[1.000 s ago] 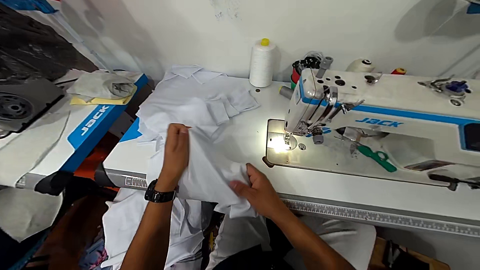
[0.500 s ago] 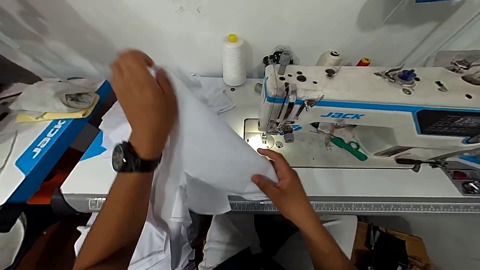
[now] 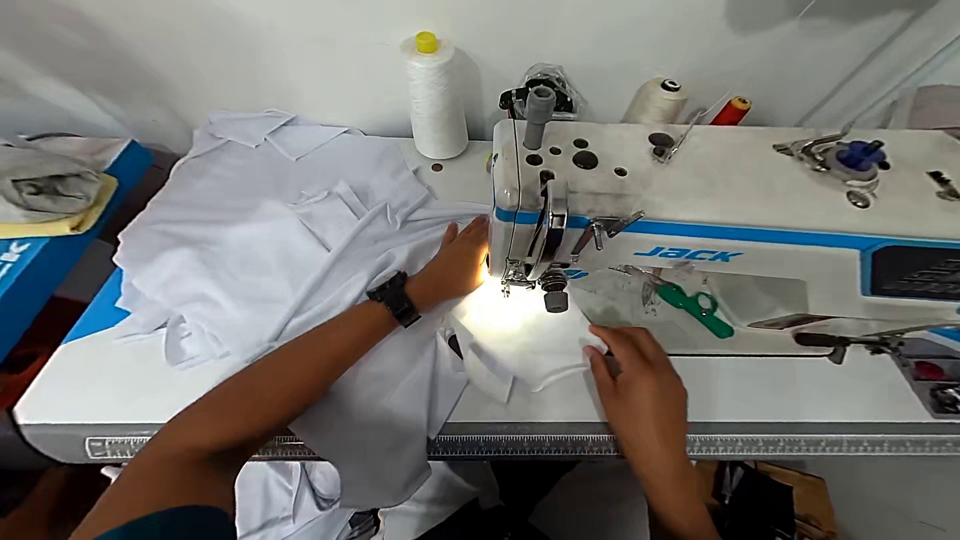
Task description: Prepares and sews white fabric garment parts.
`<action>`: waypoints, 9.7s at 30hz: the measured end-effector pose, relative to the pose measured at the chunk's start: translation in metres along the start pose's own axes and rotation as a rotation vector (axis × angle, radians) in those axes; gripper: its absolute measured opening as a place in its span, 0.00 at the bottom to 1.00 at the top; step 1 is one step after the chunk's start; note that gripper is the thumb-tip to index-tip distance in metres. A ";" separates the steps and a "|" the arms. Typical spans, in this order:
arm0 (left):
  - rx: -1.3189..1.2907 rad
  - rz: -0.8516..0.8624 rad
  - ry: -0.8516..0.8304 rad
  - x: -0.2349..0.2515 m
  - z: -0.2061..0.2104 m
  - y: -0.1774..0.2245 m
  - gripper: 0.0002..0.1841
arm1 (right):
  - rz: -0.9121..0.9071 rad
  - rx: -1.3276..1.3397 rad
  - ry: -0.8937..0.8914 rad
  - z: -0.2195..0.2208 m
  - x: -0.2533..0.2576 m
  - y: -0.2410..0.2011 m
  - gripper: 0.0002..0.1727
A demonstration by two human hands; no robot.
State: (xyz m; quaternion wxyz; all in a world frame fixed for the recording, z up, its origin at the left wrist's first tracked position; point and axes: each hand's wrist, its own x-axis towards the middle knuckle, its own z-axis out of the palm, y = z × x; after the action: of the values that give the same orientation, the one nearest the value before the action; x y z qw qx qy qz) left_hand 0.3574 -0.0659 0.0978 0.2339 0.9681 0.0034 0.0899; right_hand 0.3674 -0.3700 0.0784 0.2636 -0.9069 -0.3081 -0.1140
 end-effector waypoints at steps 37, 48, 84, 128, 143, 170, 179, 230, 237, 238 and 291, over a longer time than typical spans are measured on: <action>0.252 -0.177 0.169 -0.203 0.000 -0.002 0.40 | 0.018 0.505 -0.347 0.024 0.000 -0.085 0.19; 0.189 0.027 0.063 -0.147 -0.034 0.016 0.22 | -0.115 0.224 -0.121 0.021 0.025 -0.055 0.22; 0.188 0.090 0.039 -0.030 -0.005 -0.036 0.23 | 0.039 0.224 -0.232 0.030 0.010 -0.071 0.28; 0.274 0.245 -0.032 -0.125 -0.001 0.010 0.24 | -0.536 0.139 -0.261 0.031 -0.020 -0.033 0.22; 0.109 0.476 -0.075 -0.029 -0.005 -0.028 0.24 | -0.162 -0.127 -0.161 0.051 -0.013 -0.071 0.35; 0.111 0.552 -0.125 -0.011 -0.011 -0.035 0.24 | -0.132 -0.159 -0.159 0.053 -0.014 -0.080 0.31; 0.261 0.399 -0.176 -0.028 -0.004 -0.029 0.37 | -0.230 -0.064 -0.272 0.041 -0.003 -0.053 0.34; 0.343 0.362 0.144 -0.096 0.004 0.009 0.11 | -0.402 -0.026 -0.030 0.046 0.007 -0.075 0.11; 0.251 0.160 -0.043 -0.124 0.024 0.017 0.34 | -0.502 0.057 -0.259 0.042 0.016 -0.034 0.22; 0.226 0.213 -0.062 -0.118 0.022 0.010 0.34 | -0.471 0.055 -0.246 0.042 0.012 -0.033 0.23; -0.022 -0.071 0.096 -0.150 0.021 0.129 0.24 | -0.557 0.064 -0.315 -0.022 0.031 0.012 0.09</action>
State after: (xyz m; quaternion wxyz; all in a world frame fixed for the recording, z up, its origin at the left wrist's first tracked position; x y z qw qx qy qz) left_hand 0.2092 -0.1977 0.1116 0.2472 0.9593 0.0477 0.1280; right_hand 0.3987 -0.3748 0.1037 0.1996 -0.7854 -0.5851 -0.0304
